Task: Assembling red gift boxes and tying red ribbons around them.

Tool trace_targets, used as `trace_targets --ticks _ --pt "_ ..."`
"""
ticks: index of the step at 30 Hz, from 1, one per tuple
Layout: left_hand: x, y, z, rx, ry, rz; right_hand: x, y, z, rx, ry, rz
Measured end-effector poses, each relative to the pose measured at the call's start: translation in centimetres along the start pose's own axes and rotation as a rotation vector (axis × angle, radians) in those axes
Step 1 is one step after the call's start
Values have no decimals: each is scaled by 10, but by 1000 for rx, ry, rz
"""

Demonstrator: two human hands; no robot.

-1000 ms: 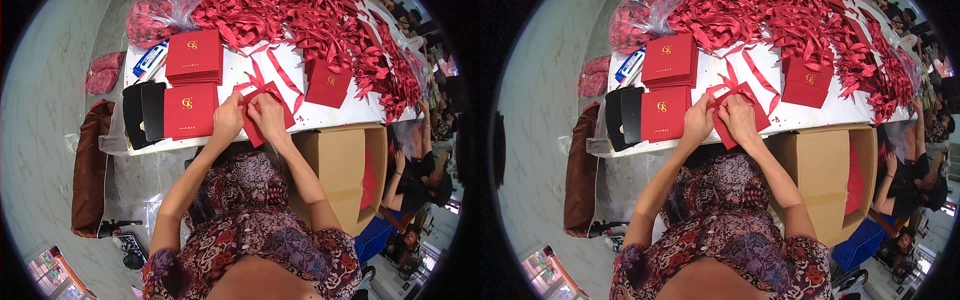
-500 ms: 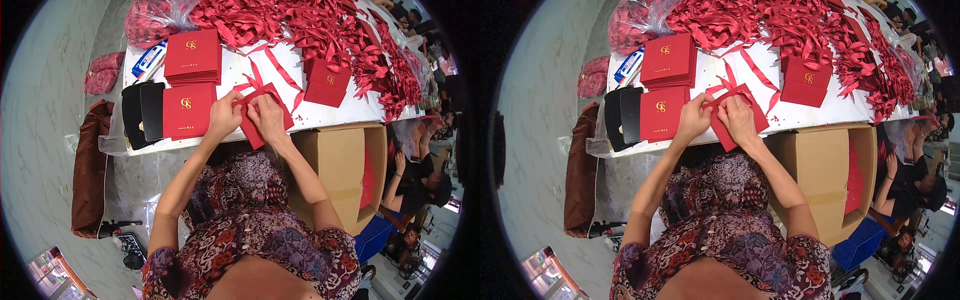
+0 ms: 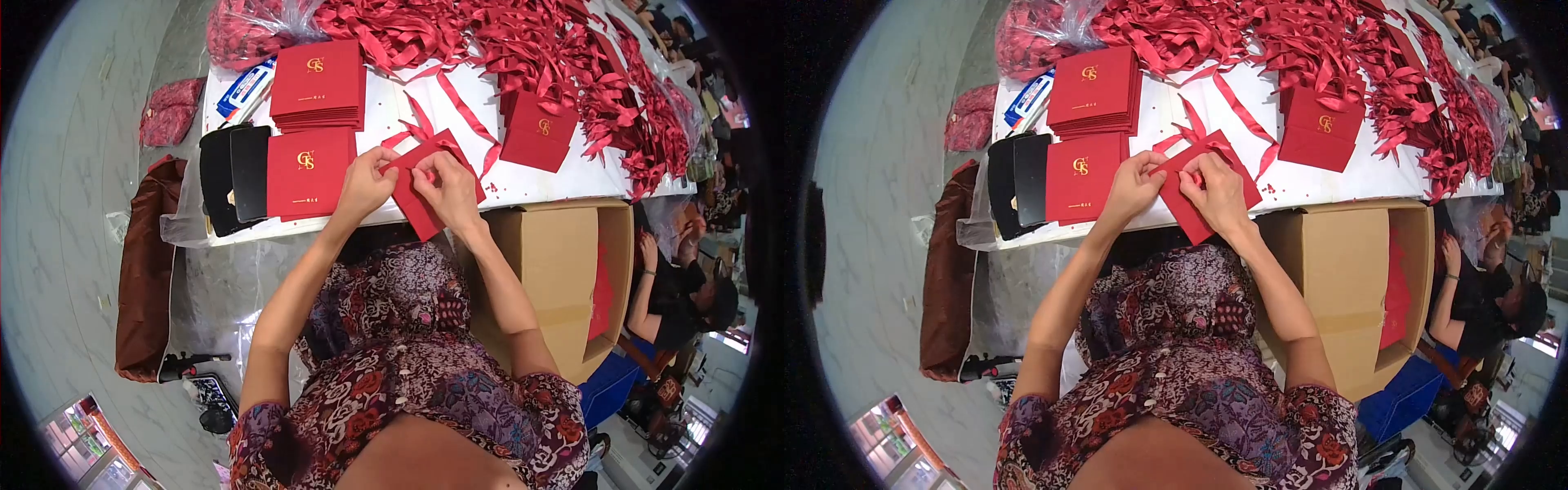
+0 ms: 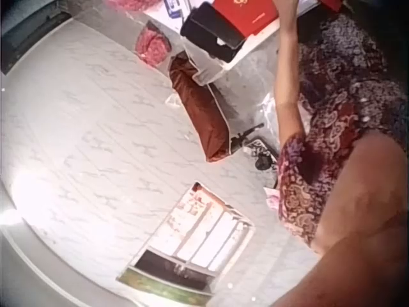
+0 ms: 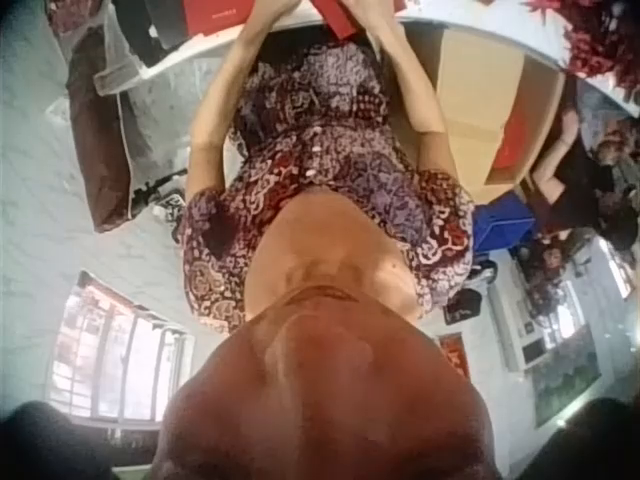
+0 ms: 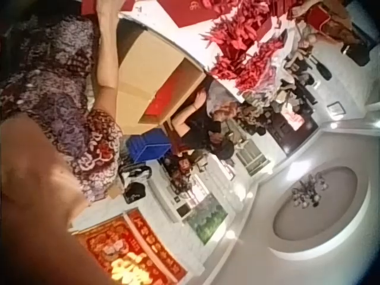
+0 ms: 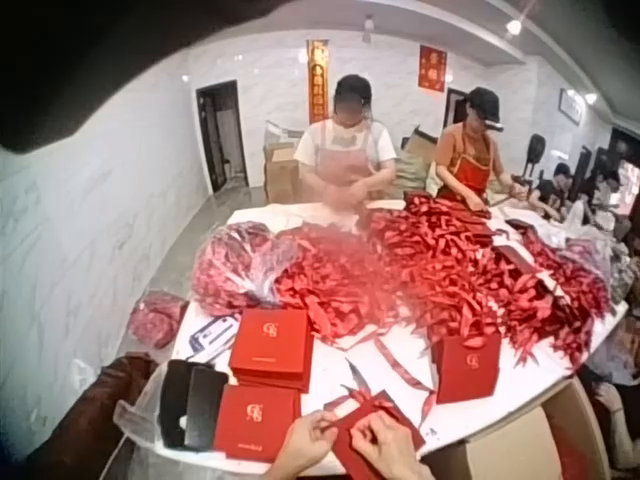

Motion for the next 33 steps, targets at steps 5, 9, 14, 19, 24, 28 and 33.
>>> trace_targets --ticks 5,9,14,19,24,28,33 --pt "16 3 -3 -3 -58 51 -3 -3 3 -10 14 -6" --pt "69 22 7 49 -475 154 -1 -5 4 -19 24 30" --pt "81 30 10 215 -636 565 -14 -1 12 32 185 -101" --pt "79 19 6 -33 -454 -61 -11 1 16 54 194 -218" --pt "76 21 5 27 -593 177 -12 -8 6 -118 70 -99" --pt "78 26 8 151 -612 358 -6 -15 -10 -227 -41 37" --pt "73 28 18 104 -599 440 1 -35 -10 -201 177 -84"
Point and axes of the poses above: each hand's wrist, its own y-axis away from the middle knuckle, its own z-axis out of the palm, x = y × z, the point moved 5 cm from there along -y, towards the middle knuckle, and after that the axes turned 3 degrees about -x, right-handed, at the moved point
